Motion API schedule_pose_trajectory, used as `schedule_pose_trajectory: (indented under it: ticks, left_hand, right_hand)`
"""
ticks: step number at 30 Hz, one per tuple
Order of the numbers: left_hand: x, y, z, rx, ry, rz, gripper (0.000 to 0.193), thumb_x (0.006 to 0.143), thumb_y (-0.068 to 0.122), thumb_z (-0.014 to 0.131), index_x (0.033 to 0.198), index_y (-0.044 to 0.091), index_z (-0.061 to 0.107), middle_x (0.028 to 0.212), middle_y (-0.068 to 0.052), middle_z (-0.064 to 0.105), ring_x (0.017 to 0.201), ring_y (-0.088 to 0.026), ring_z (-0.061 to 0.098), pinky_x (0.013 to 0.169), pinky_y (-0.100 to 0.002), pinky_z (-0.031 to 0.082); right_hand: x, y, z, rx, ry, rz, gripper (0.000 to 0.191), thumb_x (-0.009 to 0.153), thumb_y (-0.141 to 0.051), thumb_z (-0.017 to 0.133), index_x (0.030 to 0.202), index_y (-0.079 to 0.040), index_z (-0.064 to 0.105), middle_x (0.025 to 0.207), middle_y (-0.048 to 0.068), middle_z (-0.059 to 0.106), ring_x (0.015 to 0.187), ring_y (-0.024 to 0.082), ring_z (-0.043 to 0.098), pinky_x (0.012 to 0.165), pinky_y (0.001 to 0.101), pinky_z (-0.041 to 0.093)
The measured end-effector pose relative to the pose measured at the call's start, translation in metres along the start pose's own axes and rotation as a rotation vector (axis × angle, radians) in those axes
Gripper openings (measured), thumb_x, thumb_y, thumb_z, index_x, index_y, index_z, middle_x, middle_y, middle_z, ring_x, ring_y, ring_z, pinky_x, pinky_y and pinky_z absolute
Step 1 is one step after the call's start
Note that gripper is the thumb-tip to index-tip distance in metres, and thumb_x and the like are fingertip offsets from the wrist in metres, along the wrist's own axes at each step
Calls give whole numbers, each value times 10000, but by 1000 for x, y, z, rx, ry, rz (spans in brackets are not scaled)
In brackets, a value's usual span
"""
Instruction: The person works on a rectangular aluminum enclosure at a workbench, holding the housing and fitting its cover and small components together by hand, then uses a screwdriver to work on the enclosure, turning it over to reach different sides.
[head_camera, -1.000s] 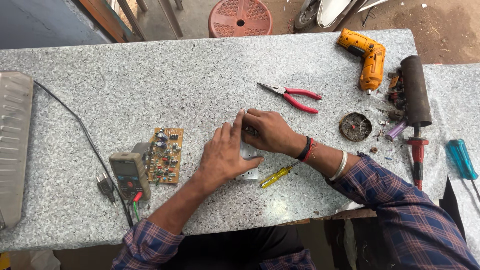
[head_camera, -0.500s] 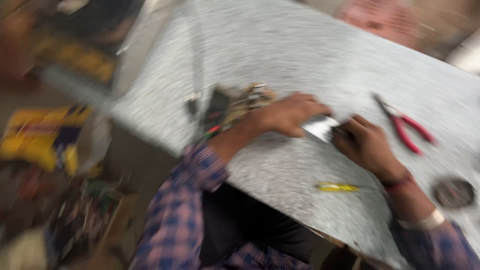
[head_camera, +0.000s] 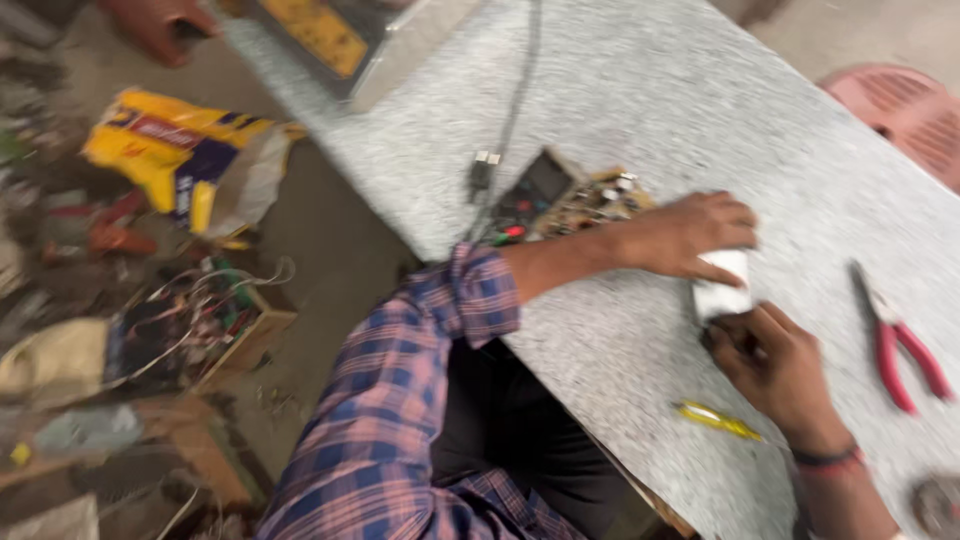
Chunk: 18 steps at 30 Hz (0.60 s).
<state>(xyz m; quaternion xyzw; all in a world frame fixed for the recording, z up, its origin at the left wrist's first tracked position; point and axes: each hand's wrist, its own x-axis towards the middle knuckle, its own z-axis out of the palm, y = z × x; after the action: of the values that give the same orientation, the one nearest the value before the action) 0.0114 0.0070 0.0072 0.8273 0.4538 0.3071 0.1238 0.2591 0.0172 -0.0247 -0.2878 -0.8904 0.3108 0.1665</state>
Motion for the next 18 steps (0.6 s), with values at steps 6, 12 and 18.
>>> schedule_pose_trajectory:
  ticks: [6,12,18]
  left_hand:
    - [-2,5,24,20,172,-57,324,933,399,720,936,76,700,1148,-104,638,1157,-324,556,1051,-510,419]
    - [-8,-1,24,1,78,-135,276,848,330,815,873,79,704,1095,-93,619,1127,-318,528,969,-481,414]
    - [-12,-8,28,7,37,-174,281,869,343,817,891,85,710,1098,-72,610,1123,-300,508,990,-462,414]
  right_hand:
    - [4,-21,15,81,0,-159,182,802,-112,774,962,-95,690,849,88,679,668,257,690,601,388,558]
    - [10,-28,15,-109,82,-216,196,827,-215,751,963,-103,664,847,103,643,716,319,669,632,449,540]
    - [13,-29,17,-70,72,-173,187,820,-193,735,933,-92,626,826,83,645,713,309,684,635,447,546]
